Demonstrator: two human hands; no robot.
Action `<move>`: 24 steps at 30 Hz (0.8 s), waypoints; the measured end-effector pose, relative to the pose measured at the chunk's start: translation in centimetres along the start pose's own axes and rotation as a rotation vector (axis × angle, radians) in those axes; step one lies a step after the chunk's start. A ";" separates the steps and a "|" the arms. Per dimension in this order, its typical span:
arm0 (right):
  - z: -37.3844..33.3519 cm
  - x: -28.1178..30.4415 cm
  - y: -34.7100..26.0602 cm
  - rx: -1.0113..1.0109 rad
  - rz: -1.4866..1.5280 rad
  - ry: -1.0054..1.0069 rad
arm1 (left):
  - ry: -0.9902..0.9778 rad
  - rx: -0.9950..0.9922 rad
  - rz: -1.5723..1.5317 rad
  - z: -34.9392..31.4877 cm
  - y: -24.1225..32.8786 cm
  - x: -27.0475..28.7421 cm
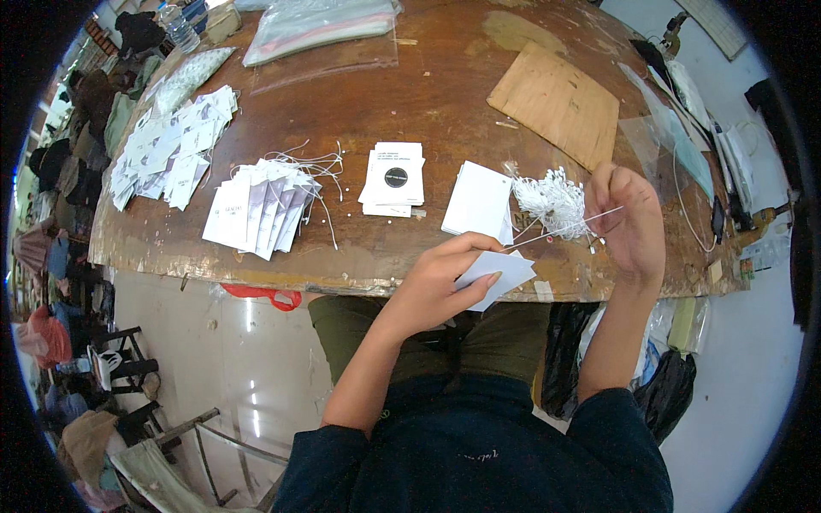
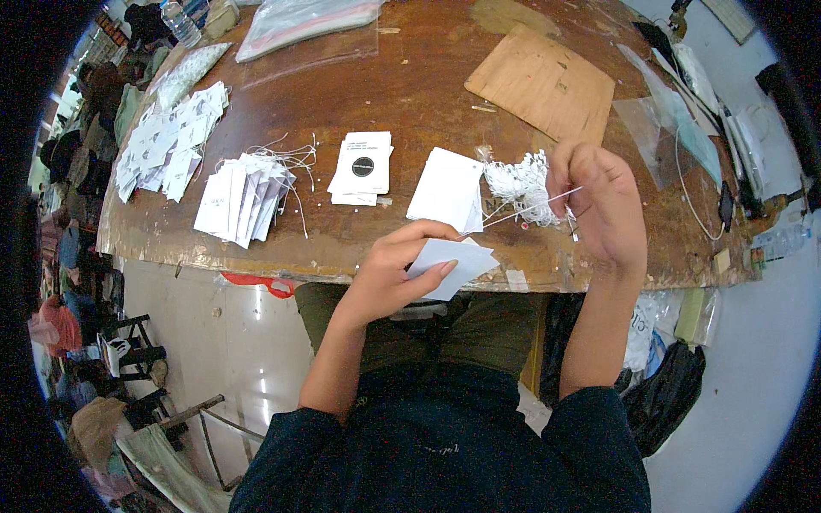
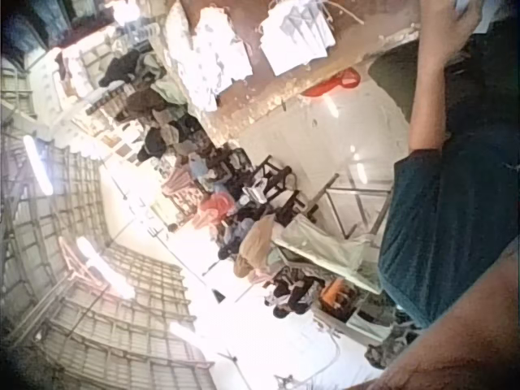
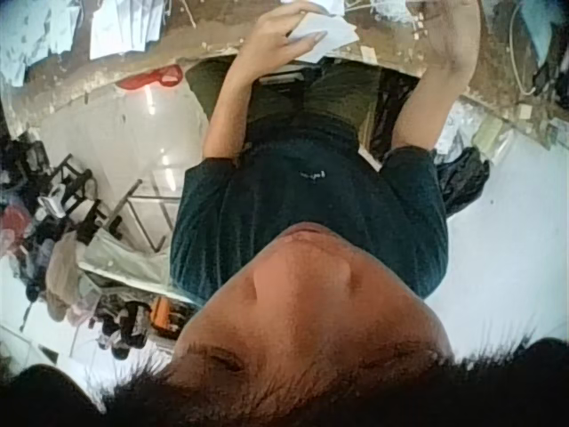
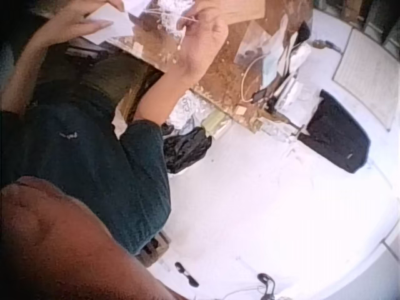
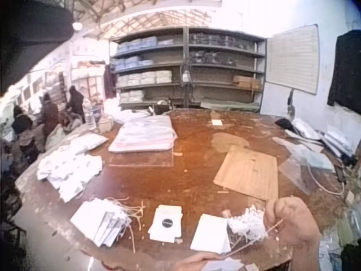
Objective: The person repeatedly picks small white paper tags and white plastic fasteners from a wooden table, inserts a fastener through a hole in each tag, and places the assembled tag into a growing stack. The process is repeated continuously throughout the clip.
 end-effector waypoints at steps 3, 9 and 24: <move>-0.2 0.8 0.3 0.046 0.345 0.366 | -0.016 -0.046 -0.041 0.5 0.1 -0.9; 0.5 1.3 -3.3 0.139 0.514 0.009 | -0.054 0.055 -0.018 0.8 -0.2 -1.5; -2.3 -7.6 4.8 -0.018 -0.511 0.210 | 0.519 0.263 -0.123 -1.4 -0.5 2.2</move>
Point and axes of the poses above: each hand's wrist, its own z-axis towards the middle knuckle, its own x-axis out of the back of the hand, y = z × x, the point moved 3 cm from there along z, towards the middle knuckle, and after that the axes turned 2 degrees about z, right-handed, at the moved point
